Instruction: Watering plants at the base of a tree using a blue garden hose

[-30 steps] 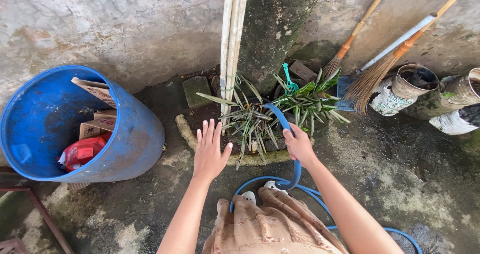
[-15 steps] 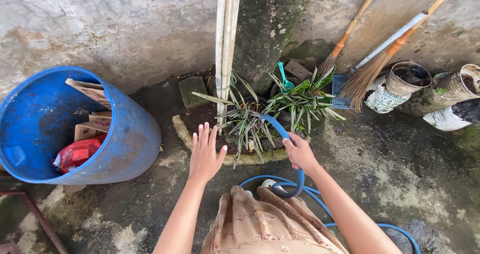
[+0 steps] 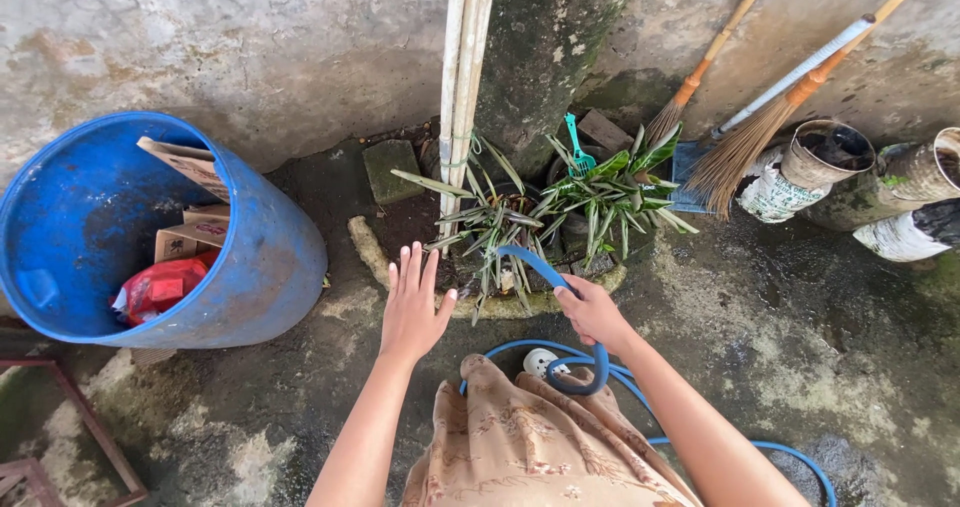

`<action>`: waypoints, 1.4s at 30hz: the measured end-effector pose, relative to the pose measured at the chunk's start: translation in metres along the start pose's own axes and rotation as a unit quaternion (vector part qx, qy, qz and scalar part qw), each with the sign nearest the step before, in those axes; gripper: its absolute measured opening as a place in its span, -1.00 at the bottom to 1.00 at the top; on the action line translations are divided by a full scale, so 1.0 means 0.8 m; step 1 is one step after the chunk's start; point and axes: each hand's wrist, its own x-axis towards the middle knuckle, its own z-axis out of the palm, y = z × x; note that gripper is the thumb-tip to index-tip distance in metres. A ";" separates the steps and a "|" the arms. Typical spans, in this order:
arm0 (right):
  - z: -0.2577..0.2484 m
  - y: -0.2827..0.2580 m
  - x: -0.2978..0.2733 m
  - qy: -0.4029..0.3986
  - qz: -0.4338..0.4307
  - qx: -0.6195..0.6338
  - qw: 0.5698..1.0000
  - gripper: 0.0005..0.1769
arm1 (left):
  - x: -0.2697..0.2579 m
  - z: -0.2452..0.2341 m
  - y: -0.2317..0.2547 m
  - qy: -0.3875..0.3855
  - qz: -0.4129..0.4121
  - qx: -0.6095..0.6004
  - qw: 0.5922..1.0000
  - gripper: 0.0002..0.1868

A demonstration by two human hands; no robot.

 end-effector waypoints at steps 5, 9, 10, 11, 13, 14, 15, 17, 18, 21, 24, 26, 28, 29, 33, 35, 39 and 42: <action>0.003 0.012 0.009 -0.011 0.008 -0.012 1.000 -0.48 | -0.009 0.008 -0.006 -0.015 -0.019 -0.008 1.000 -0.27; 0.003 -0.004 0.002 -0.016 0.023 -0.022 0.999 -0.46 | -0.018 0.010 -0.008 -0.028 -0.031 -0.014 0.999 -0.27; 0.004 -0.001 0.004 -0.017 0.024 -0.023 0.999 -0.46 | -0.020 0.011 -0.009 -0.029 -0.033 -0.014 0.999 -0.27; 0.005 0.001 0.005 -0.018 0.024 -0.024 0.999 -0.47 | -0.022 0.012 -0.010 -0.030 -0.034 -0.011 0.999 -0.27; 0.003 0.004 0.008 -0.018 0.025 -0.027 0.999 -0.47 | -0.024 0.014 -0.010 -0.032 -0.034 -0.009 0.999 -0.27; 0.003 0.005 0.009 -0.019 0.026 -0.028 0.999 -0.46 | -0.025 0.015 -0.010 -0.034 -0.038 -0.011 0.999 -0.27; 0.003 0.006 0.010 -0.020 0.026 -0.030 0.999 -0.46 | -0.026 0.015 -0.011 -0.037 -0.042 -0.014 0.998 -0.27; 0.001 0.011 0.014 -0.024 0.026 -0.029 0.999 -0.46 | -0.028 0.016 -0.012 -0.039 -0.045 -0.017 0.998 -0.27; -0.001 0.013 0.016 -0.027 0.025 -0.028 0.999 -0.47 | -0.028 0.017 -0.013 -0.041 -0.046 -0.020 0.998 -0.28; -0.003 0.004 0.011 -0.023 0.030 -0.016 0.999 -0.46 | -0.028 0.018 -0.014 -0.034 -0.043 -0.018 0.998 -0.28; -0.003 -0.005 0.004 -0.026 0.034 -0.029 0.999 -0.47 | -0.028 0.019 -0.015 -0.032 -0.047 -0.023 0.998 -0.28; -0.004 -0.008 0.005 -0.020 0.031 -0.030 0.999 -0.47 | -0.028 0.020 -0.015 -0.029 -0.042 -0.020 0.999 -0.28; -0.006 -0.008 0.009 -0.015 0.028 -0.031 0.999 -0.47 | -0.028 0.021 -0.014 -0.026 -0.037 -0.016 0.999 -0.28; -0.008 -0.006 0.013 -0.003 0.022 -0.029 0.999 -0.47 | -0.028 0.021 -0.014 -0.021 -0.033 -0.013 0.999 -0.27; -0.025 0.000 0.023 0.033 0.012 -0.018 0.999 -0.50 | -0.027 0.024 -0.014 -0.023 -0.029 -0.013 0.999 -0.27; -0.036 -0.001 0.019 0.031 0.026 -0.022 0.999 -0.49 | -0.026 0.026 -0.013 -0.026 -0.030 -0.015 0.999 -0.27; -0.053 0.003 0.017 0.043 0.036 -0.036 0.998 -0.49 | -0.024 0.025 -0.012 -0.035 -0.031 -0.020 0.999 -0.28; -0.070 0.010 0.016 0.041 0.037 -0.033 0.998 -0.53 | -0.021 0.022 -0.011 -0.039 -0.032 -0.025 0.998 -0.28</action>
